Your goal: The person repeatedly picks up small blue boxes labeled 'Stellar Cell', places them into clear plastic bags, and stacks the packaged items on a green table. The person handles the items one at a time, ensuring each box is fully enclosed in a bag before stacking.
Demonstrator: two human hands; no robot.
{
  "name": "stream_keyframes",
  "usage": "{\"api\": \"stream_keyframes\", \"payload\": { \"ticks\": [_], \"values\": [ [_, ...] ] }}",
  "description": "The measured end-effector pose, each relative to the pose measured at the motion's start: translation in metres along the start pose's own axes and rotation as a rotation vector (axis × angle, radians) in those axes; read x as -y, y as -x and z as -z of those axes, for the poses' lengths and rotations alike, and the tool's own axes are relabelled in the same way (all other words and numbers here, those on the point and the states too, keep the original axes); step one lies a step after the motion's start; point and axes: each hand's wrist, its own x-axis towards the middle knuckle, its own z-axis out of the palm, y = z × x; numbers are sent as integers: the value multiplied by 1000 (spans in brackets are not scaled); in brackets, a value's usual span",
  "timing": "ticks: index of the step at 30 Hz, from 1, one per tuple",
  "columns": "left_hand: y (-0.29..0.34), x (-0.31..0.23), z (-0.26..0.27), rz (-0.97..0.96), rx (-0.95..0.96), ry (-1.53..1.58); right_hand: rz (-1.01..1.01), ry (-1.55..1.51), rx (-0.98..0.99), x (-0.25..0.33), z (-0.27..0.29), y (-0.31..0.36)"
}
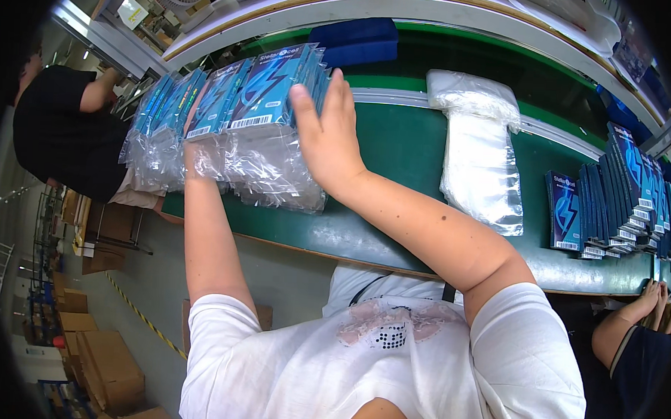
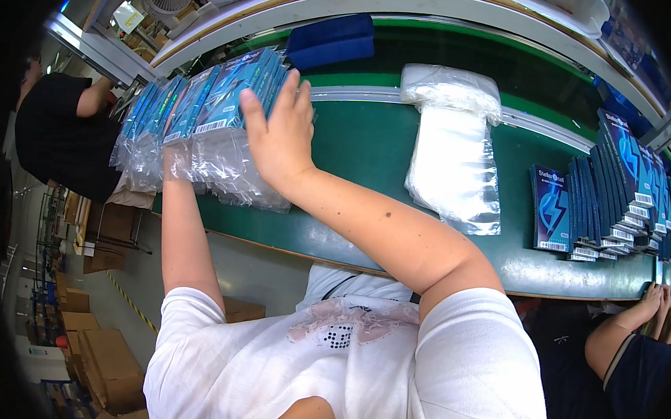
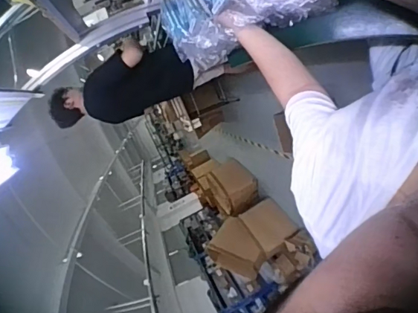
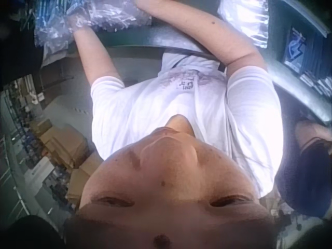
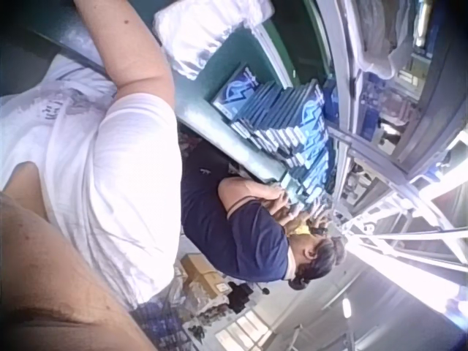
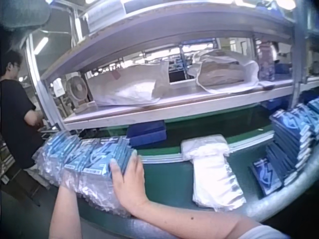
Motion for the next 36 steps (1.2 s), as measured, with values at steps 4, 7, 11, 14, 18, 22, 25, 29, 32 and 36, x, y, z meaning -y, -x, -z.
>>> {"api": "stream_keyframes", "payload": {
  "ticks": [4,7,11,14,18,22,25,29,32,36],
  "values": [
    [-3,2,-7,11,6,1,293,123,13,3,1,-5],
    [-6,4,-12,16,10,5,239,140,101,6,-1,-9],
    [-7,10,-16,16,15,-2,292,184,60,7,-1,-8],
    [-2,13,-11,-3,-5,-19,337,183,55,6,1,-4],
    [11,16,2,-58,-47,-99,352,144,76,5,4,-2],
    [23,18,14,-136,-95,-224,353,132,84,6,3,-2],
    [38,21,13,-196,-65,-137,336,138,85,6,3,-2],
    [48,20,-3,-260,22,21,329,120,98,4,1,-3],
    [32,16,-5,-335,-41,-238,329,94,112,6,-1,-5],
    [30,11,-16,-312,-89,-486,339,93,110,3,2,-11]
  ]
}}
